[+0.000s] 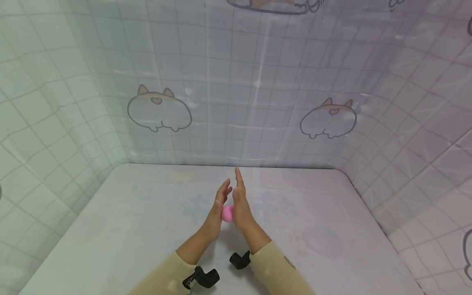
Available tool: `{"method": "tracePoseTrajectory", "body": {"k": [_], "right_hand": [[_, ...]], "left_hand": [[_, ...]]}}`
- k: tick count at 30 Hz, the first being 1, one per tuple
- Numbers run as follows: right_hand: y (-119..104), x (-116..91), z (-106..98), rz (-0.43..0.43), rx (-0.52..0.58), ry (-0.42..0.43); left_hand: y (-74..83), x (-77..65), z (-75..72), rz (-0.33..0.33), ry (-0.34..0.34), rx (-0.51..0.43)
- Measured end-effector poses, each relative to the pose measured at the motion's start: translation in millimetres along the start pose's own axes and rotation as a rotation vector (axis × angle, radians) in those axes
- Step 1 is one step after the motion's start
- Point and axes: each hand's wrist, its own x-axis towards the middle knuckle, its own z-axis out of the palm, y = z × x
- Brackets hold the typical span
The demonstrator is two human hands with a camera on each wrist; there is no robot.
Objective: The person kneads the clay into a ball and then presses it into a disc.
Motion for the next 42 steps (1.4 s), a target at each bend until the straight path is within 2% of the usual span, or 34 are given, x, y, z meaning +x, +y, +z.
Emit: {"method": "tracePoseTrajectory", "body": {"k": [5, 9, 16, 19, 22, 27, 32, 35, 37, 42], "right_hand": [[10.1, -1.4, 1.3, 0.076, -0.016, -0.047], [12.1, -6.0, 7.2, 0.078, -0.020, -0.117], [3.2, -11.7, 16.0, -0.071, 0.023, -0.170], [-4.0, -11.8, 17.2, -0.133, 0.024, -0.169], [-11.1, -10.2, 15.9, -0.152, 0.036, -0.139], [-16.5, -5.2, 10.1, -0.088, 0.081, -0.030], [-11.2, 0.5, 5.6, 0.003, 0.136, 0.027], [-5.4, 1.9, 5.2, 0.046, 0.164, 0.013], [-1.4, 1.1, 5.8, 0.081, 0.163, -0.018], [4.0, -4.4, 9.6, 0.132, 0.119, -0.112]], "left_hand": [[3.8, 3.2, -2.8, 0.023, 0.019, -0.023], [2.8, 7.5, -7.1, 0.049, 0.072, -0.009], [-2.0, 16.8, -14.4, 0.024, 0.154, -0.012], [-4.8, 19.0, -15.3, 0.006, 0.163, -0.017], [-7.7, 18.8, -14.5, -0.013, 0.140, 0.006], [-10.9, 13.2, -9.1, -0.009, 0.048, 0.066], [-9.1, 7.6, -3.0, 0.084, 0.009, 0.089], [-6.2, 8.0, -0.9, 0.157, 0.009, 0.099], [-3.9, 8.5, -0.8, 0.181, 0.020, 0.108], [-0.4, 12.2, -4.0, 0.185, 0.073, 0.104]]}}
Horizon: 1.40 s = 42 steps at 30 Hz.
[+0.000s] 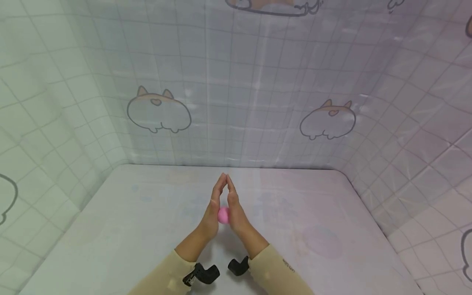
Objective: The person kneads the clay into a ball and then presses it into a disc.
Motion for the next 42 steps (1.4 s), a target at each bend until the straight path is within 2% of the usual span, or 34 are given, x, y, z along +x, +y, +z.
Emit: {"method": "tracePoseTrajectory", "body": {"k": [3, 7, 12, 18, 21, 25, 31, 36, 42], "right_hand": [[-0.8, -4.8, 6.6, -0.008, -0.001, -0.040], [-4.5, -10.0, 14.4, -0.070, 0.006, -0.068], [-13.3, -14.9, 19.0, -0.157, 0.024, -0.072], [-24.4, -14.3, 13.9, -0.193, 0.033, -0.037], [-25.8, -13.0, 10.9, -0.166, 0.025, 0.014], [-22.0, -9.9, 8.0, -0.100, 0.054, 0.076], [-8.2, -1.9, 7.4, 0.014, 0.045, 0.103], [6.3, 4.1, 13.1, 0.086, -0.005, 0.056], [11.1, 7.5, 24.7, 0.062, 0.013, -0.011]], "left_hand": [[0.2, 1.3, -4.5, -0.004, 0.032, 0.006], [-1.1, 1.8, -10.4, -0.006, 0.064, 0.039], [-3.0, -0.6, -17.4, -0.062, 0.073, 0.063], [-9.0, -6.6, -17.3, -0.195, 0.024, 0.059], [-11.8, -11.7, -13.3, -0.221, -0.021, 0.092], [-10.1, -16.6, -7.0, -0.164, -0.052, 0.114], [-5.6, -14.5, -3.5, -0.046, -0.066, 0.069], [-7.0, -5.5, -10.5, 0.010, -0.031, 0.074], [-15.8, 4.6, -23.5, 0.009, 0.037, 0.101]]}}
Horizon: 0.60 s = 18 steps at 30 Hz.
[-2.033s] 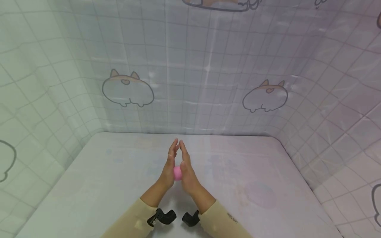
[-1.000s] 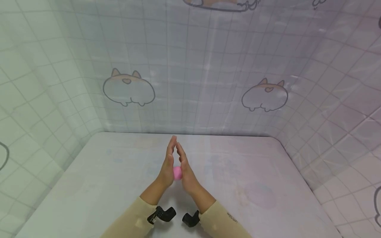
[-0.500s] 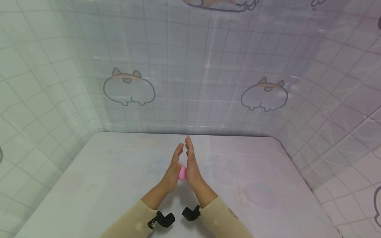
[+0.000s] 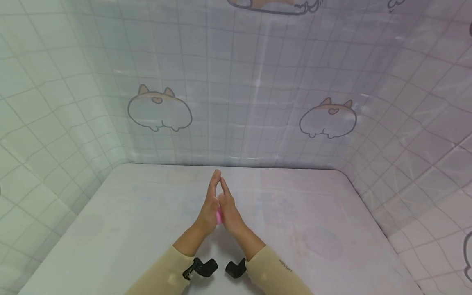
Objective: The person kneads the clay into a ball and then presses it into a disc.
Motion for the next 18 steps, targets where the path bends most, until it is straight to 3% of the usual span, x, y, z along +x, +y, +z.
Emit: {"method": "tracePoseTrajectory", "body": {"k": [6, 12, 15, 18], "right_hand": [[-8.9, -5.0, 4.9, -0.128, 0.002, 0.003], [-20.3, -5.4, 0.5, -0.228, -0.009, 0.046], [-24.8, -4.4, -4.3, -0.232, 0.012, 0.085], [-25.8, -1.4, -8.6, -0.194, 0.039, 0.145]], "left_hand": [[-8.3, 2.6, -6.3, -0.059, 0.034, -0.007], [-12.2, -0.1, -5.1, -0.216, -0.044, -0.063], [-13.3, -3.7, -0.8, -0.255, -0.092, -0.057], [-12.7, -7.8, 3.2, -0.249, -0.121, -0.043]]}}
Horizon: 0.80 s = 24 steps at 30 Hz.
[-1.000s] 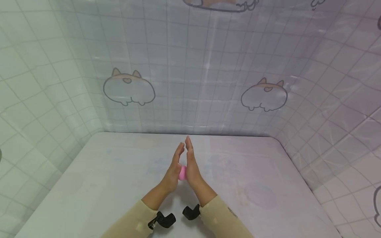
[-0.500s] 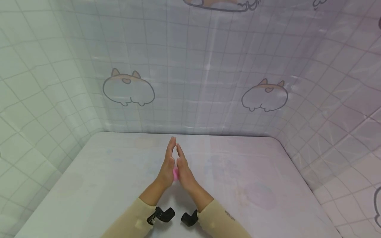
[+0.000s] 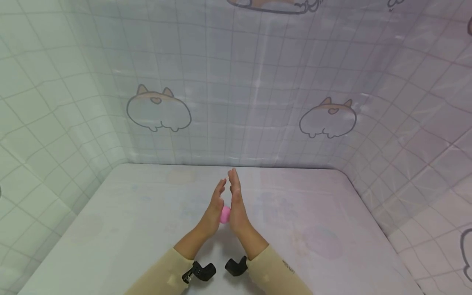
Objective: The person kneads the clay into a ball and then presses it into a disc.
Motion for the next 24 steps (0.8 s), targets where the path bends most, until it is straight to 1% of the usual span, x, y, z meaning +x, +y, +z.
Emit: {"method": "tracePoseTrajectory", "body": {"k": [3, 5, 8, 11, 14, 18, 20, 24], "right_hand": [[1.1, 3.9, -3.3, 0.064, -0.002, 0.055], [3.6, 5.7, -5.2, 0.108, -0.018, 0.067], [8.9, 6.1, -7.0, 0.157, -0.058, 0.053], [16.0, 4.0, -6.1, 0.194, -0.113, 0.013], [21.2, 0.4, -3.1, 0.205, -0.148, -0.034], [22.4, -4.5, 3.0, 0.178, -0.122, -0.079], [20.5, -6.6, 5.9, 0.158, -0.111, -0.097], [16.6, -10.3, 8.7, 0.115, -0.080, -0.115]], "left_hand": [[4.0, -3.8, 4.1, 0.029, -0.028, 0.003], [7.5, -5.2, 6.1, 0.061, -0.042, 0.000], [13.4, -5.4, 7.1, 0.092, -0.043, -0.015], [16.1, -4.3, 6.0, 0.112, -0.009, -0.008], [17.3, -2.1, 3.4, 0.129, 0.026, -0.007], [17.4, 1.9, -0.4, 0.148, 0.062, -0.014], [17.0, 3.7, -2.3, 0.141, 0.076, -0.013], [15.6, 5.1, -4.6, 0.107, 0.092, -0.016]]}}
